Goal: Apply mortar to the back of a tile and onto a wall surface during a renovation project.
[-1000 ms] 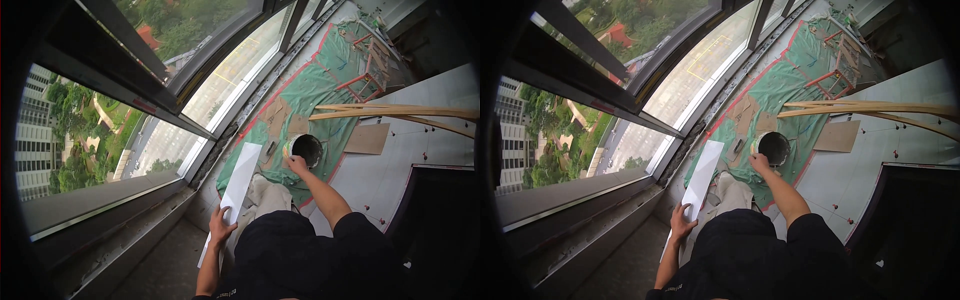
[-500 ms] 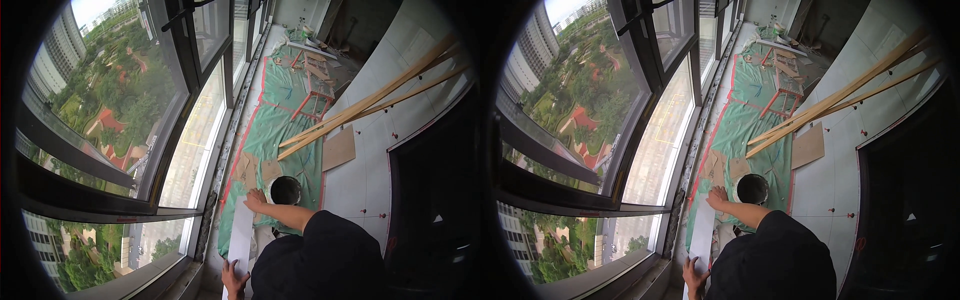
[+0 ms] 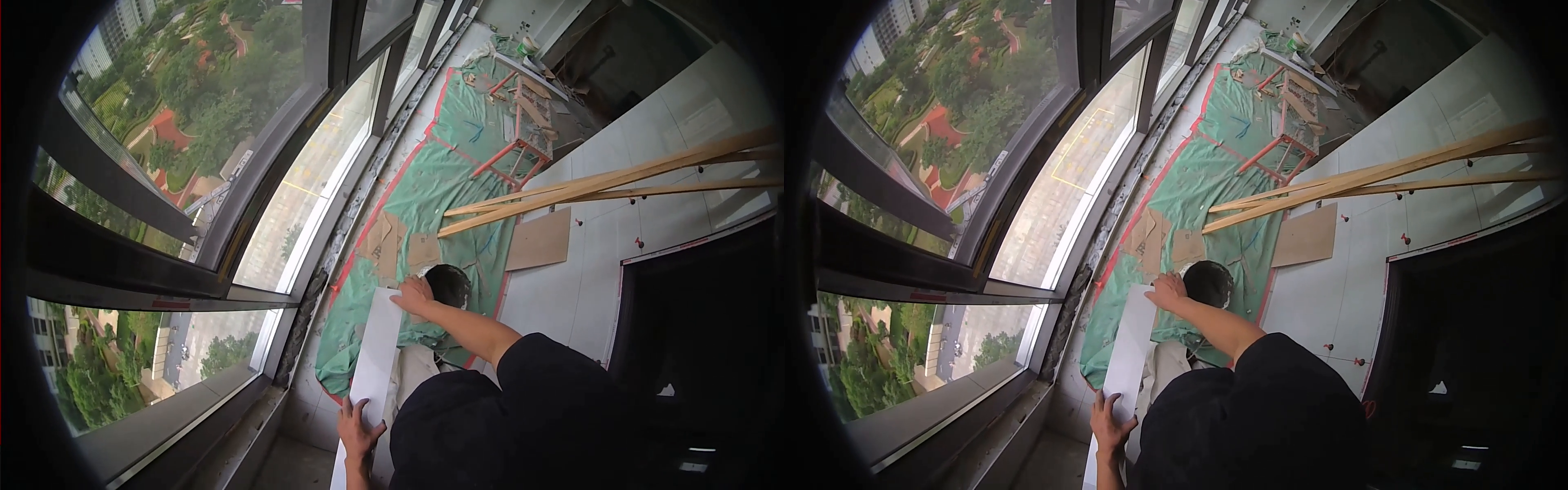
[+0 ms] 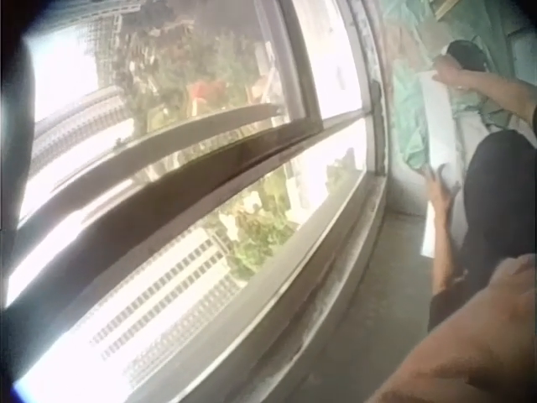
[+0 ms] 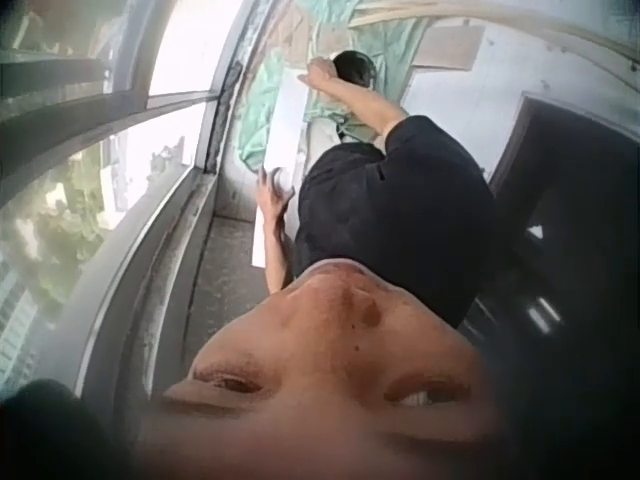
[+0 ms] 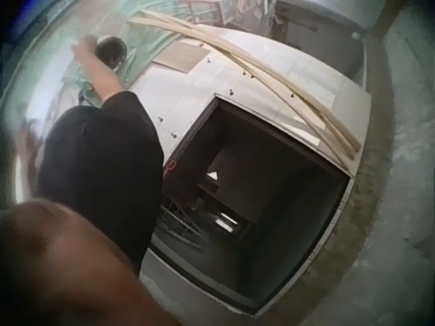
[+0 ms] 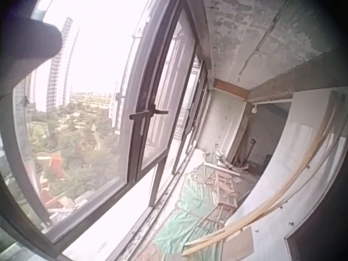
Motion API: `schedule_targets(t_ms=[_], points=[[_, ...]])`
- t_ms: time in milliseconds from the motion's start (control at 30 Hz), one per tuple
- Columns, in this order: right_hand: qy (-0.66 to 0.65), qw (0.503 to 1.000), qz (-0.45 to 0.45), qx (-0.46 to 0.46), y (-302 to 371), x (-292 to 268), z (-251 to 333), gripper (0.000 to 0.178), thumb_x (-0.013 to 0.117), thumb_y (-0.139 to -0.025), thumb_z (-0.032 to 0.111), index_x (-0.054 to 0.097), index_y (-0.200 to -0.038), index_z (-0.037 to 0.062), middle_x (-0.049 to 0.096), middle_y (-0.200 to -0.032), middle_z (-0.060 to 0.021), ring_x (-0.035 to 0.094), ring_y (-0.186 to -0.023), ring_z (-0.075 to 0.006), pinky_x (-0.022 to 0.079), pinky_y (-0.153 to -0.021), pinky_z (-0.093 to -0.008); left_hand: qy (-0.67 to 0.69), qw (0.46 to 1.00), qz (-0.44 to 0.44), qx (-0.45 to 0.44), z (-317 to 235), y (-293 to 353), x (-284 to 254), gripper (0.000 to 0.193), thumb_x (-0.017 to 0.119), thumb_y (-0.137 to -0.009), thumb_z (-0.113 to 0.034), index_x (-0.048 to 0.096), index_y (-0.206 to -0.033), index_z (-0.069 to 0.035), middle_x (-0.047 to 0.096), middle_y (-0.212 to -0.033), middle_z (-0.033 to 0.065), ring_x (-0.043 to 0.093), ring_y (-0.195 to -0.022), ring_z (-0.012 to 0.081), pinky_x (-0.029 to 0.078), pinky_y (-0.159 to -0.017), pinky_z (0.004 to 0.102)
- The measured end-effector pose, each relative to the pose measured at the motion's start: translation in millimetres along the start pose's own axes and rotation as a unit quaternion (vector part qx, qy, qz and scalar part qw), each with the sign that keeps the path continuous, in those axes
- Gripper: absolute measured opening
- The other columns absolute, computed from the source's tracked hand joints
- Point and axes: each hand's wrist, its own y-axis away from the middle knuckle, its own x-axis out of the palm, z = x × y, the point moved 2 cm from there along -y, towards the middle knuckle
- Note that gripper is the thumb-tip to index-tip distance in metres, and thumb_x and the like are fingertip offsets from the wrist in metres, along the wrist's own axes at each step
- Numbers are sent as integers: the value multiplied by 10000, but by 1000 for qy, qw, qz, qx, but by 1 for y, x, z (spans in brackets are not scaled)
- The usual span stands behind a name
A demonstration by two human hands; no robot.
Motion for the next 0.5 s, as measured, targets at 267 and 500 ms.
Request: schedule_targets(t_ms=[267,500], points=[[-53,996,33,-60,-29,24,34,570,778,-973,497,798,-1332,54,747,-1357,-178,656,-1343,-390,492,-1187,-527,23,999,16,-23,12,13,-2,782,975,-635,-300,740,-1367,-157,540,-1645,298,614,-1302,508,539,-1093,569],[-209,976,-55,-38,-101,-93,-62,849,845,-939,464,590,-1626,35,766,-1389,-223,753,-1257,-391,582,-1104,-469,44,999,7,-21,15,16,-6,809,967,-616,-282,715,-1374,-149,553,-1631,296,629,-1279,512,540,-1096,566]])
